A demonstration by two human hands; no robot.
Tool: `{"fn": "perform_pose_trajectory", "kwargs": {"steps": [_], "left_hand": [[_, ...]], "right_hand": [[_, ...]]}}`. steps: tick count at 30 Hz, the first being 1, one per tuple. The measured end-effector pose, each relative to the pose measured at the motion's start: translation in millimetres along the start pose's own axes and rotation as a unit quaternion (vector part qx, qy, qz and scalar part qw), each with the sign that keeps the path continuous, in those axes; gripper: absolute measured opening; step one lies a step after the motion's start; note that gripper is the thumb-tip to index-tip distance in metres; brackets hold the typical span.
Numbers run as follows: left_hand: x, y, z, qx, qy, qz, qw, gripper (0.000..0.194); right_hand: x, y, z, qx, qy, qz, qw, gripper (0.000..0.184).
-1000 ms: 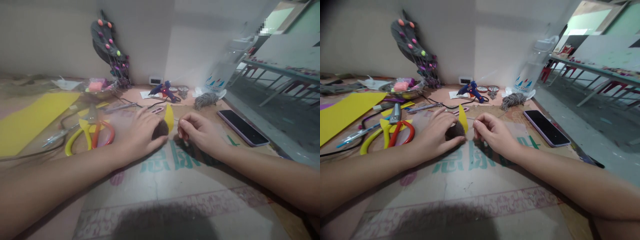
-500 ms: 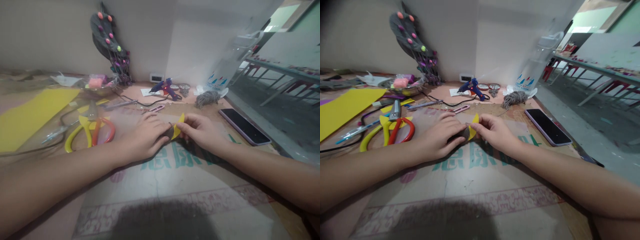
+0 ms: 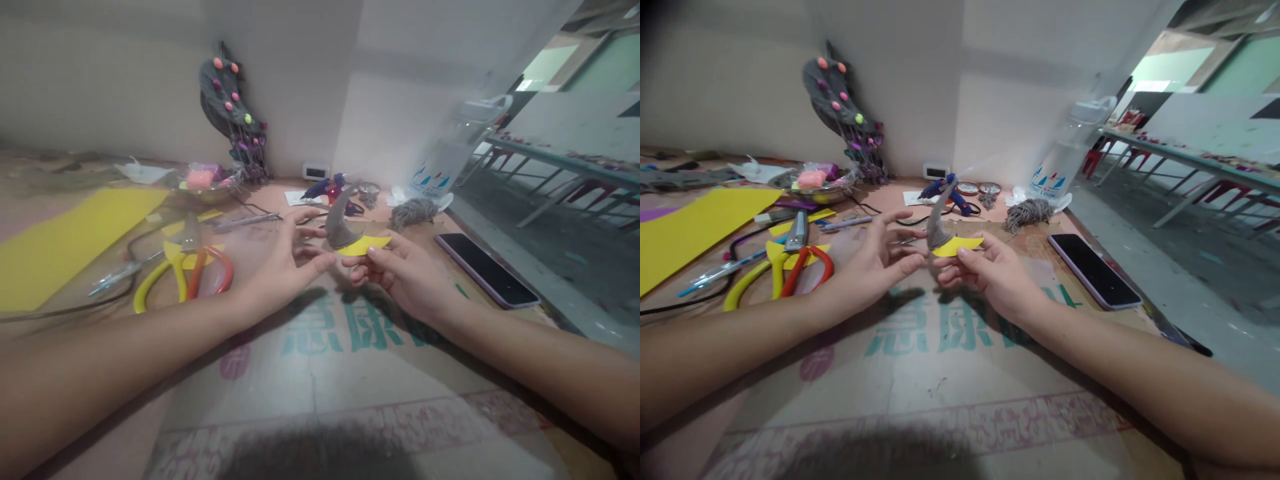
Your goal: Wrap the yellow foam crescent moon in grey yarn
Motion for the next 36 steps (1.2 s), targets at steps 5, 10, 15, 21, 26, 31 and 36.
{"fn": "perform_pose_trajectory", "kwargs": {"steps": [5,10,15,21,26,31,36], "left_hand": [[-4.6,-3.0,-4.5,-0.005,0.013,0.035,0.999,0.071],[5.1,-6.8,-4.9,-0.058,-0.009,0.061,0.996,0.064],[14.9,-5.9,-0.3,-0.023,-0.043,-0.006,0.999,0.053],[12.2,-3.3,0.1,-0.024,-0.022,0.016,0.999,0.079],[13.7,-3.1,4.0,-0.043,-0.021,0.001,0.999,0.089],[19.9,-0.8,6.6,-0.076,-0.011,-0.052,0.996,0.059],[20.2,0.0,6.3,-0.097,-0.009,-0.073,0.993,0.048]], "right_hand": [[3.3,-2.0,0.9,-0.026,-0.005,0.005,1.000,0.034],[8.7,1.5,-2.1,-0.042,-0.003,0.015,0.999,0.034],[12.1,-3.8,1.4,-0.065,-0.051,0.064,0.995,0.033],[4.1,-3.4,3.4,-0.025,-0.014,0.153,0.988,0.035],[-6.6,4.9,-0.1,0.055,0.114,0.221,0.967,0.029],[0.5,2.0,0.1,-0.053,0.048,0.175,0.982,0.029],[3.2,2.3,-0.9,-0.043,0.030,0.191,0.980,0.027]]}}
Point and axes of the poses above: each hand's wrist, its own z-axis away from the middle knuckle, its own y-axis out of the back of the hand, x = y × z, the point moved 1 cm from there along -z, towards the middle knuckle, and after that the axes turned 1 degree about -z, right-handed, at the moved point
